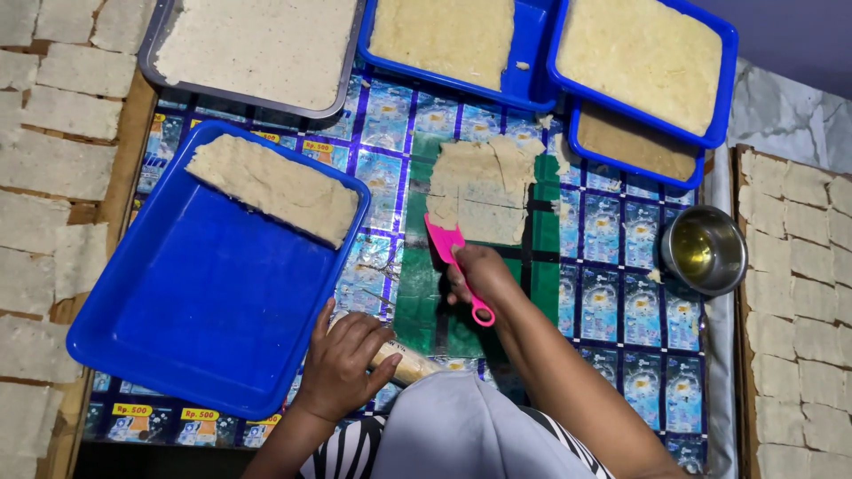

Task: Preparing and cutting thin sheets of pastry dough using a rolling pin and a scraper.

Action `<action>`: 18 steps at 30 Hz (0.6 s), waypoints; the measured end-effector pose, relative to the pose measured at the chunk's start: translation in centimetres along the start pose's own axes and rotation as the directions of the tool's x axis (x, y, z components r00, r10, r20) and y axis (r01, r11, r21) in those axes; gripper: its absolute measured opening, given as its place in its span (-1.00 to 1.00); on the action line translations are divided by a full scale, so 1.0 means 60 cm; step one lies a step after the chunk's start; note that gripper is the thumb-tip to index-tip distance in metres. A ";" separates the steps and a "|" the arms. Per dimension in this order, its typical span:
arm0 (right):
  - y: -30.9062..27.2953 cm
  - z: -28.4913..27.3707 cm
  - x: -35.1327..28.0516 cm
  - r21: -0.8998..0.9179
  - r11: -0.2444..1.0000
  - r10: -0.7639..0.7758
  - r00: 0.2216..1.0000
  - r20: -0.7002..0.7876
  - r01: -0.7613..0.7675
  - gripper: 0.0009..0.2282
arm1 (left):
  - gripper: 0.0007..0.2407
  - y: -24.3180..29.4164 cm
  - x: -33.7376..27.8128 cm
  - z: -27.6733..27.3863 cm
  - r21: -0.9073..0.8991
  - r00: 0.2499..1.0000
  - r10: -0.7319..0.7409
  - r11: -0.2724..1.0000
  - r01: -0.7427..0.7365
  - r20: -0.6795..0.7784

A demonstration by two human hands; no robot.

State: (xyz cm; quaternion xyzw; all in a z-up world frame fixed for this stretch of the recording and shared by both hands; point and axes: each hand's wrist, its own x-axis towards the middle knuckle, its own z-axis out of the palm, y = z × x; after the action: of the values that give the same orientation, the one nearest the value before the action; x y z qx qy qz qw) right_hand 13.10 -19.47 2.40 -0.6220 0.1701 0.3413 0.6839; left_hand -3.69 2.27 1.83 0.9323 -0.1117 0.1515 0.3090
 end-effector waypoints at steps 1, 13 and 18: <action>-0.009 0.003 0.013 0.003 1.000 -0.002 1.000 0.003 0.002 -0.78 | -0.79 0.002 -0.001 -0.001 0.004 1.000 0.002 1.000 -0.002 0.000; -0.133 -0.228 0.158 0.500 0.833 -0.017 0.893 0.449 -0.236 -0.77 | -0.81 0.002 -0.001 0.000 -0.003 1.000 -0.008 1.000 0.008 0.020; -0.186 -0.195 0.002 0.012 0.992 -0.128 0.992 -0.005 0.129 -0.77 | -0.83 0.004 0.003 -0.003 -0.007 1.000 -0.007 1.000 0.008 0.028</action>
State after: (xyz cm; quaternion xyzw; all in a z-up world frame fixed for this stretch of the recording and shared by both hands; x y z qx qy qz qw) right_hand 22.99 -30.65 8.53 -0.6283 0.1331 0.2942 0.7078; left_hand -3.63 2.16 2.16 0.9336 -0.1131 0.1366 0.3113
